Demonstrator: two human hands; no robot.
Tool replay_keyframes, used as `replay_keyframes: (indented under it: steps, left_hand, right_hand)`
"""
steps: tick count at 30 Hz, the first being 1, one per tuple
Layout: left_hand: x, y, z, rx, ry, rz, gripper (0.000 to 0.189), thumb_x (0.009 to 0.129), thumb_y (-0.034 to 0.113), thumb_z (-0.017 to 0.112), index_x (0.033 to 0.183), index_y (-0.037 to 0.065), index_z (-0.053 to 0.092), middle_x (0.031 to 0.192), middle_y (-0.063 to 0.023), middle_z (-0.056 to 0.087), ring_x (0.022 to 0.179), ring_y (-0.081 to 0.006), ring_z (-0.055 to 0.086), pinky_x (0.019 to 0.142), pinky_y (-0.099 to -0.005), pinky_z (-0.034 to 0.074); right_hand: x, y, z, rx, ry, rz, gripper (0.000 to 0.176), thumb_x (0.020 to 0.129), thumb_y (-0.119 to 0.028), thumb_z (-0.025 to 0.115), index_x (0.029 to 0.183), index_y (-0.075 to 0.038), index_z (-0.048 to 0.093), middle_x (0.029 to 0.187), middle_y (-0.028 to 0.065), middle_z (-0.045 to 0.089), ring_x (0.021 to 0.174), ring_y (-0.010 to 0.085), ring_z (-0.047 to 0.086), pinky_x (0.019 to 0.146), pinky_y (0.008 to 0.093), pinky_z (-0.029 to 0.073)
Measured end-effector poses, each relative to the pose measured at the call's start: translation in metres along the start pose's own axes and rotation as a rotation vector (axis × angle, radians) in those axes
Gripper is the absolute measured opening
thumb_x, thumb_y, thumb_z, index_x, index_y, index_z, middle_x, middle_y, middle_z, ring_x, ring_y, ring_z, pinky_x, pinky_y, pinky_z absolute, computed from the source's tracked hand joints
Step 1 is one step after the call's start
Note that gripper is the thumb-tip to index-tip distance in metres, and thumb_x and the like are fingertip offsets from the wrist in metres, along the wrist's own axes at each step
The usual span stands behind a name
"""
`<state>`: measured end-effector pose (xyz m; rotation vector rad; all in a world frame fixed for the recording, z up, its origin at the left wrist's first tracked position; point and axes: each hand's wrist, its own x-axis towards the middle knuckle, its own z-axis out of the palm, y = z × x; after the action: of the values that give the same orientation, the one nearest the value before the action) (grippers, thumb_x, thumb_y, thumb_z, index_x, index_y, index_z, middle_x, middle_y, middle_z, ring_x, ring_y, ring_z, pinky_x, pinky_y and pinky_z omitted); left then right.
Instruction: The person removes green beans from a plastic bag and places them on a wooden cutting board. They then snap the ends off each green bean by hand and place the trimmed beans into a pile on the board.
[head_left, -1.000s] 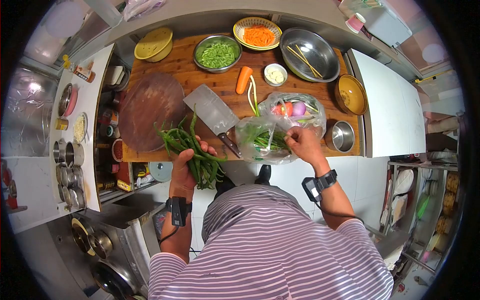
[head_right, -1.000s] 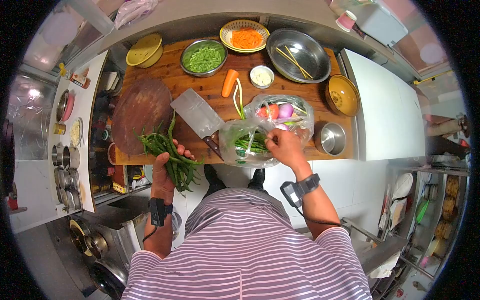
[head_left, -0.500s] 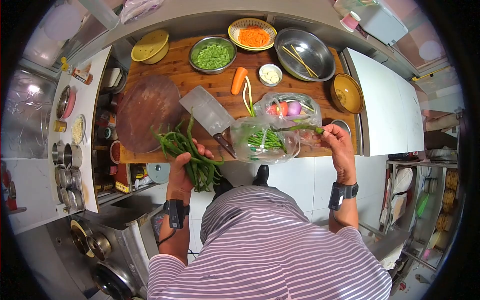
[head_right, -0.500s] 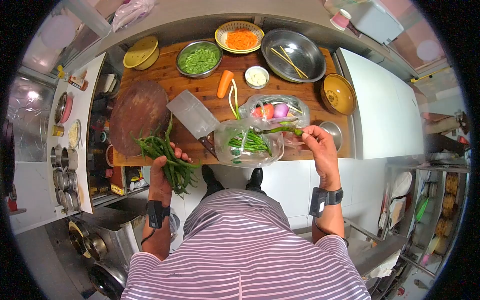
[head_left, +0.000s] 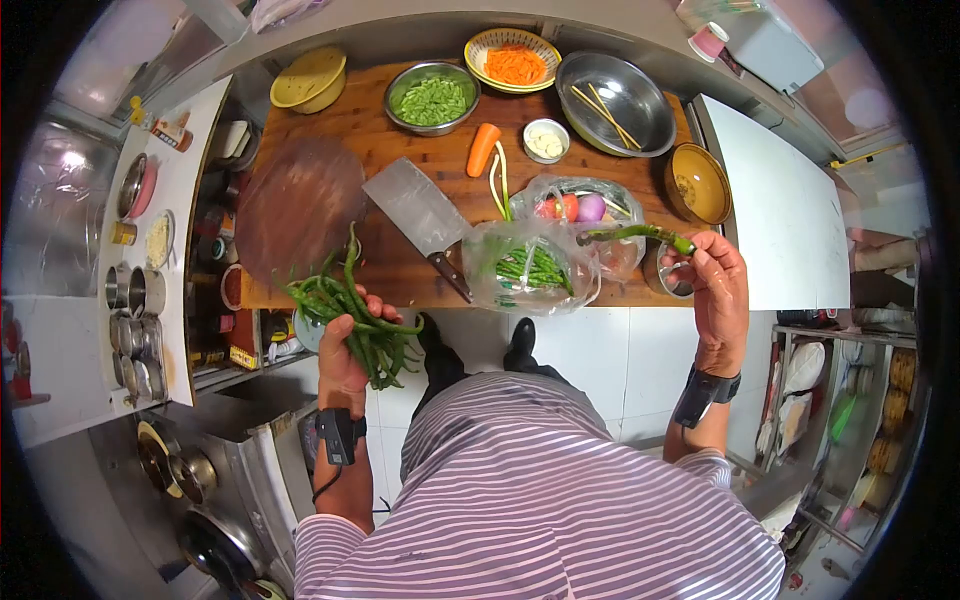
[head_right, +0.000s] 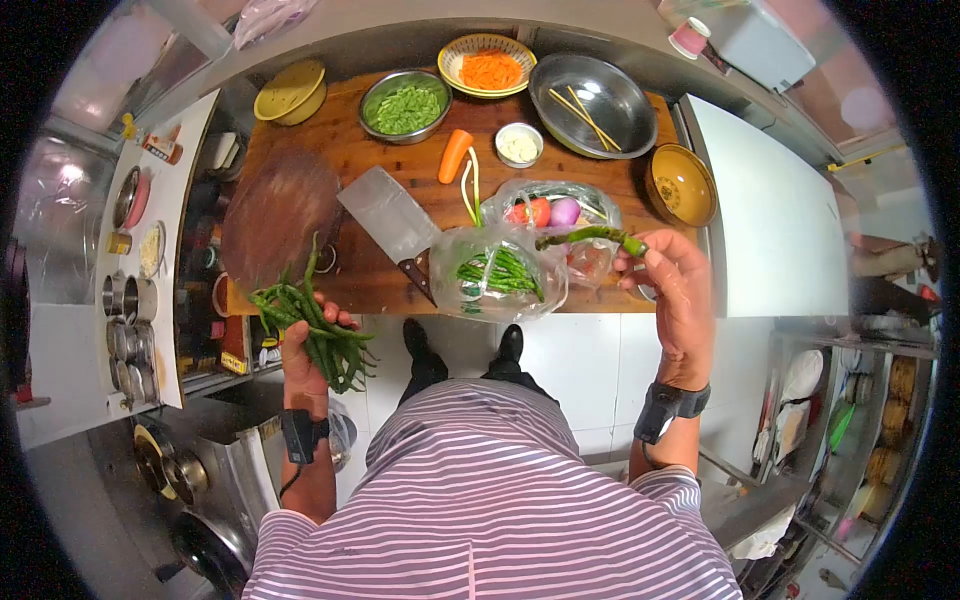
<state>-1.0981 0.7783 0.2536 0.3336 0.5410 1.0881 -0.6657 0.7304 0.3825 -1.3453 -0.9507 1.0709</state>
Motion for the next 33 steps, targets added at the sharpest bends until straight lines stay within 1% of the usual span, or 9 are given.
replay_keyframes:
  steps: [7,16,19,23,25,28,29,31,33]
  left_hand:
    - [-0.085,-0.008,-0.025,-0.051,0.203,0.214,0.044,0.077,0.024,0.073,0.114,0.01,0.055,0.094,-0.0059,0.06,0.096,-0.0264,0.06,0.099,-0.0476,0.045]
    - [-0.253,-0.042,-0.078,-0.153,0.47,0.613,0.044,0.077,0.024,0.07,0.114,0.011,0.053,0.092,-0.0059,0.059,0.095,-0.0257,0.06,0.095,-0.0476,0.045]
    - [-0.308,-0.044,-0.114,-0.149,0.563,0.787,0.045,0.077,0.025,0.07,0.115,0.01,0.052,0.093,-0.0065,0.058,0.096,-0.0263,0.059,0.095,-0.0477,0.045]
    - [-0.398,-0.044,-0.174,-0.152,0.575,0.997,0.043,0.079,0.022,0.069,0.116,0.009,0.051,0.096,-0.0068,0.058,0.097,-0.0259,0.058,0.097,-0.0476,0.044]
    - [-0.437,-0.038,-0.194,-0.174,0.659,1.059,0.043,0.079,0.023,0.069,0.115,0.009,0.051,0.094,-0.0064,0.057,0.096,-0.0255,0.058,0.096,-0.0473,0.044]
    - [-0.486,-0.031,-0.215,-0.203,0.79,1.081,0.044,0.077,0.024,0.071,0.113,0.01,0.051,0.093,-0.0063,0.056,0.094,-0.025,0.058,0.094,-0.0462,0.045]
    - [-0.456,-0.088,-0.288,-0.189,0.687,1.181,0.043,0.077,0.024,0.07,0.113,0.01,0.051,0.092,-0.0064,0.056,0.093,-0.0251,0.058,0.093,-0.0462,0.045]
    - [-0.491,-0.103,-0.29,-0.214,0.742,1.214,0.043,0.077,0.024,0.07,0.113,0.01,0.051,0.092,-0.0064,0.057,0.093,-0.0253,0.058,0.093,-0.046,0.045]
    - [-0.535,-0.108,-0.278,-0.264,0.791,1.239,0.043,0.077,0.023,0.071,0.112,0.009,0.051,0.092,-0.0069,0.057,0.093,-0.0255,0.058,0.092,-0.0456,0.045]
  right_hand:
    - [0.019,-0.022,0.037,0.056,-0.199,-0.084,0.025,0.091,-0.023,0.061,0.094,0.001,0.058,0.096,0.013,0.061,0.083,0.0193,0.064,0.069,0.0278,0.051]
    - [0.01,-0.009,0.156,0.041,-0.591,-0.043,0.026,0.088,-0.025,0.062,0.094,0.001,0.059,0.091,0.0116,0.062,0.081,0.0192,0.063,0.067,0.0267,0.05]
    - [-0.011,0.022,0.208,-0.06,-0.728,-0.028,0.028,0.088,-0.026,0.062,0.094,0.001,0.06,0.089,0.011,0.064,0.082,0.019,0.063,0.067,0.0273,0.051]
    - [-0.062,0.076,0.298,-0.152,-0.92,0.05,0.02,0.092,-0.017,0.059,0.096,0.002,0.06,0.09,0.0112,0.066,0.081,0.0172,0.064,0.069,0.0278,0.052]
    - [-0.087,0.1,0.358,-0.187,-0.99,0.094,0.013,0.094,-0.01,0.056,0.097,0.002,0.061,0.092,0.0101,0.068,0.081,0.0157,0.066,0.069,0.0264,0.052]
    - [-0.122,0.136,0.454,-0.284,-1.149,0.196,0.011,0.094,-0.008,0.056,0.096,0.001,0.062,0.091,0.0089,0.067,0.083,0.0156,0.066,0.068,0.0264,0.052]
    - [-0.124,0.212,0.453,-0.296,-1.194,0.079,0.011,0.094,-0.007,0.055,0.096,0.001,0.062,0.092,0.0085,0.068,0.084,0.0153,0.066,0.068,0.0265,0.052]
    - [-0.162,0.248,0.507,-0.333,-1.284,0.116,0.011,0.094,-0.009,0.059,0.099,0.0,0.063,0.093,0.0066,0.068,0.084,0.0146,0.066,0.068,0.0272,0.053]
    - [-0.216,0.287,0.565,-0.39,-1.37,0.132,0.014,0.093,-0.012,0.062,0.098,0.001,0.064,0.087,0.0048,0.067,0.077,0.0135,0.063,0.065,0.0261,0.05]
